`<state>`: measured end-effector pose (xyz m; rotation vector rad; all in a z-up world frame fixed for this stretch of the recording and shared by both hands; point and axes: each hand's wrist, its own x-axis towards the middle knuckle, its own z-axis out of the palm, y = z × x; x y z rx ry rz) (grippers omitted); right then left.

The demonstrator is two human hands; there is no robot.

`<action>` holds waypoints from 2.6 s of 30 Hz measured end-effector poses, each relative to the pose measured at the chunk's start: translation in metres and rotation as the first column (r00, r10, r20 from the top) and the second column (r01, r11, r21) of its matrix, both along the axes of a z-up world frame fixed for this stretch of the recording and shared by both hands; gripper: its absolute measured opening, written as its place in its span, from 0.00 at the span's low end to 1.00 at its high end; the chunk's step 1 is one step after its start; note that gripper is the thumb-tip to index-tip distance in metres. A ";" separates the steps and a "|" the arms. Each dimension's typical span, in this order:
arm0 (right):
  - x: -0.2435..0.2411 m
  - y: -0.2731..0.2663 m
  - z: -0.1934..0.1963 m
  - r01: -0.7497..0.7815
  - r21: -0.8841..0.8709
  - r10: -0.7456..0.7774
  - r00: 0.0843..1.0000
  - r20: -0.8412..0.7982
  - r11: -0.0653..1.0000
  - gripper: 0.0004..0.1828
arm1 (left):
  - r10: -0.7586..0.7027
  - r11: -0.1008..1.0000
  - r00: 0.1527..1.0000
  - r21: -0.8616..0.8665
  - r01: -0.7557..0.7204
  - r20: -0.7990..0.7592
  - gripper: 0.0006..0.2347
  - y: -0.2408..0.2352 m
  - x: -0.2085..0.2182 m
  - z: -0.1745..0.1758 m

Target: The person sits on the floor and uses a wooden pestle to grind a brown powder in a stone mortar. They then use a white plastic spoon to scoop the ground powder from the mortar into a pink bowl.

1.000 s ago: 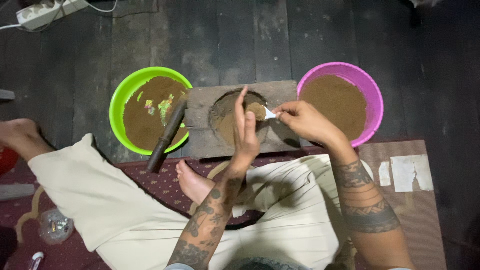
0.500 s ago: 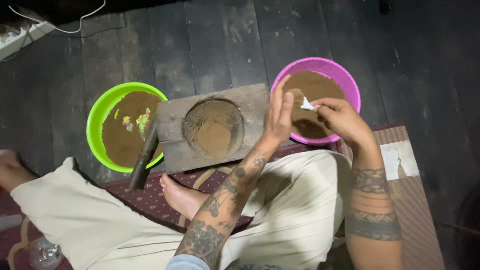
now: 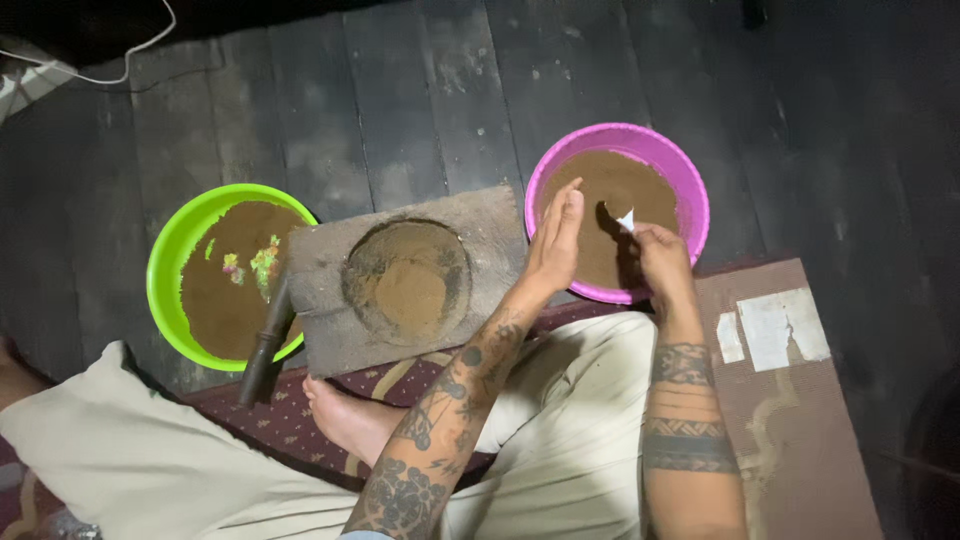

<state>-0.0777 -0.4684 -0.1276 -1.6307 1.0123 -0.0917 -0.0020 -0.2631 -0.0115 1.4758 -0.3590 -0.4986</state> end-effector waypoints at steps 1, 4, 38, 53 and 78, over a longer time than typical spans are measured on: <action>0.003 0.004 -0.001 0.003 0.002 -0.003 1.000 -0.008 1.000 0.12 | -0.003 1.000 1.000 0.002 0.003 -0.008 0.34 0.002 0.002 -0.001; 0.003 0.010 0.006 0.033 -0.121 -0.035 0.999 -0.020 0.992 0.14 | -0.077 0.997 0.996 -0.006 0.077 -0.047 0.34 -0.002 0.004 -0.002; 0.002 0.047 0.017 -0.172 -0.499 0.239 0.969 0.071 0.849 0.14 | 0.200 0.969 0.884 0.047 -0.241 0.422 0.33 0.169 -0.014 0.030; 0.077 0.281 0.088 -0.820 -0.547 0.639 0.514 -0.572 0.169 0.17 | 0.484 0.874 0.844 -0.171 -0.455 0.230 0.32 0.260 0.003 -0.004; 0.049 0.329 0.162 -0.955 -0.274 0.830 0.245 -0.502 0.116 0.21 | 0.449 0.894 0.863 -0.124 -0.431 0.234 0.31 0.266 -0.002 0.000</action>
